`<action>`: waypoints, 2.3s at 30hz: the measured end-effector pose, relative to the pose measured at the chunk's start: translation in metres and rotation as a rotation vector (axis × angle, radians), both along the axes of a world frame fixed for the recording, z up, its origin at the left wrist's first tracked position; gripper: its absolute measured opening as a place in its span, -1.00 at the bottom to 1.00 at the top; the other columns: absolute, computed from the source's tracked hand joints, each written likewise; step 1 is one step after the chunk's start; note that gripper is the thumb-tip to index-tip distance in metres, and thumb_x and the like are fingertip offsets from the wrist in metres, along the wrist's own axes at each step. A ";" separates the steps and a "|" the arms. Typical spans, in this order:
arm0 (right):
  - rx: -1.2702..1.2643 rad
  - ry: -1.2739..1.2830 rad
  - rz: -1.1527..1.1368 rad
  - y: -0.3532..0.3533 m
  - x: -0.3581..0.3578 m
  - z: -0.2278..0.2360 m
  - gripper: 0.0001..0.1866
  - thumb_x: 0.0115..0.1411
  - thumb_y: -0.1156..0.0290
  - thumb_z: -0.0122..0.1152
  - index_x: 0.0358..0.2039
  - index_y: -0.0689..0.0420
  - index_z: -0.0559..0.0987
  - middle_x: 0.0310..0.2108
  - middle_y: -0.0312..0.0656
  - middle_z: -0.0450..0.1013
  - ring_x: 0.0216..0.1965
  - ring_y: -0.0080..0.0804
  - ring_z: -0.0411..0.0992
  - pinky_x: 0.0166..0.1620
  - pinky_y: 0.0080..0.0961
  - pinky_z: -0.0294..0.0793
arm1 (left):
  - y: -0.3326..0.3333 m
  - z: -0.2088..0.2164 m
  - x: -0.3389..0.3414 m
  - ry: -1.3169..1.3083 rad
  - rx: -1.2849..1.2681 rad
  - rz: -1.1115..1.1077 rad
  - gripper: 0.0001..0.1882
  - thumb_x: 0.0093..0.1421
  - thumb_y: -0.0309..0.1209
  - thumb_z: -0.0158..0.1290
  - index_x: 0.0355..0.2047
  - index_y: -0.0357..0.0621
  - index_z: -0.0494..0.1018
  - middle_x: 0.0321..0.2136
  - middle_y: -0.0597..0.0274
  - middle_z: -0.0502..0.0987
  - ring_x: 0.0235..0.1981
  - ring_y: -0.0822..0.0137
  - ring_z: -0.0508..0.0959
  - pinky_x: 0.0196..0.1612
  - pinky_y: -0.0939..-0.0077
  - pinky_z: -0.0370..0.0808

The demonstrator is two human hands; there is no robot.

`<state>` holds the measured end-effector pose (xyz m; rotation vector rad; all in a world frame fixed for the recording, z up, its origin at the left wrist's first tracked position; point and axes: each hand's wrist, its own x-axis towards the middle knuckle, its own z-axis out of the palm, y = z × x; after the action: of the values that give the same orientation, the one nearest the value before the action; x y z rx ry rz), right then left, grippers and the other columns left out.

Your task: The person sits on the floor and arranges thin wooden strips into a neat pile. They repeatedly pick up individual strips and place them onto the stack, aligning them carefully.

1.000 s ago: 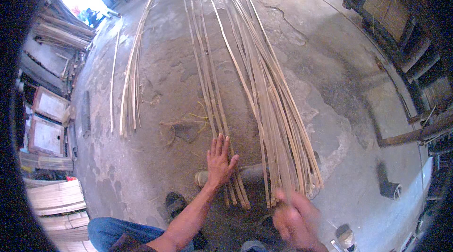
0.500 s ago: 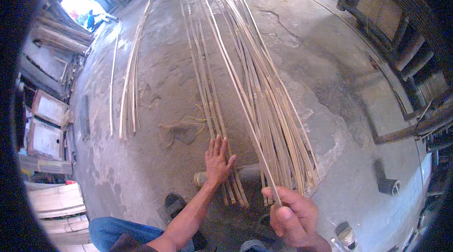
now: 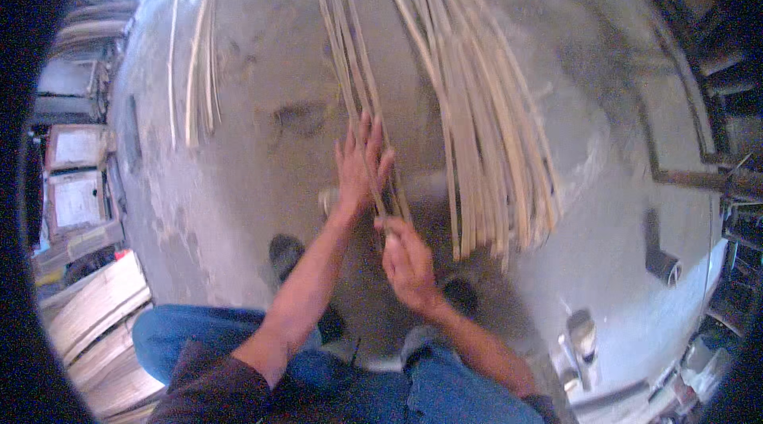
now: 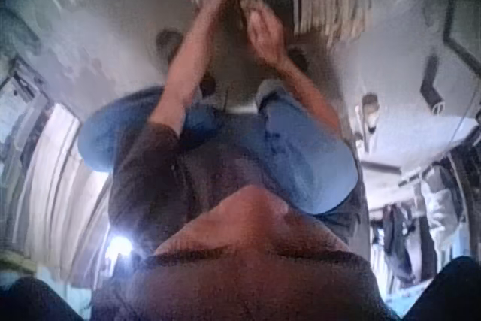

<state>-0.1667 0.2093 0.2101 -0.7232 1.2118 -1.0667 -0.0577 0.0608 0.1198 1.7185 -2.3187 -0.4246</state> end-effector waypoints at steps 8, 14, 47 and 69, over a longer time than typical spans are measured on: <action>0.346 0.125 0.198 0.060 -0.025 -0.016 -0.58 0.25 0.35 0.11 0.10 0.20 0.43 -0.33 -0.17 0.58 -0.36 -0.56 0.50 -0.19 -0.58 0.49 | 0.002 0.004 0.001 0.024 -0.013 0.028 -0.32 0.28 0.05 -0.21 0.34 0.12 -0.01 0.37 0.17 -0.13 0.38 0.05 -0.14 0.26 -0.30 -0.20; 0.189 0.056 0.226 0.059 -0.027 -0.020 -0.63 0.18 0.36 0.23 -0.01 0.21 0.52 -0.36 -0.22 0.57 -0.36 -0.56 0.50 -0.23 -0.62 0.49 | -0.005 0.006 0.007 0.191 -0.022 0.031 -0.43 0.29 -0.11 -0.17 0.28 0.08 0.14 0.31 0.13 0.09 0.32 0.01 0.07 0.26 -0.14 -0.04; 0.597 -0.474 -0.261 0.038 0.026 -0.071 -0.86 0.20 0.38 0.21 -0.26 0.11 0.49 -0.34 -0.28 0.49 -0.34 -0.59 0.48 -0.28 -0.68 0.55 | -0.020 -0.003 0.041 0.803 0.282 0.323 -0.41 0.13 -0.33 0.14 0.19 -0.01 0.30 -0.43 0.24 0.53 -0.40 0.44 0.54 -0.23 0.46 0.50; 0.187 -0.208 -0.181 -0.005 -0.051 0.036 -0.69 0.33 0.29 -0.07 -0.01 0.17 0.41 -0.56 -0.32 0.35 -0.56 -0.60 0.29 -0.43 -0.60 0.34 | -0.019 -0.004 0.031 0.254 -0.126 0.030 -0.43 0.06 -0.52 0.00 0.13 0.17 0.36 0.18 0.23 0.30 0.22 0.16 0.26 0.19 0.11 0.15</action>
<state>-0.2177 0.2048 0.2462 -0.3540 1.1930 -1.1298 -0.0268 0.0418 0.1160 1.5417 -2.0913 -0.4518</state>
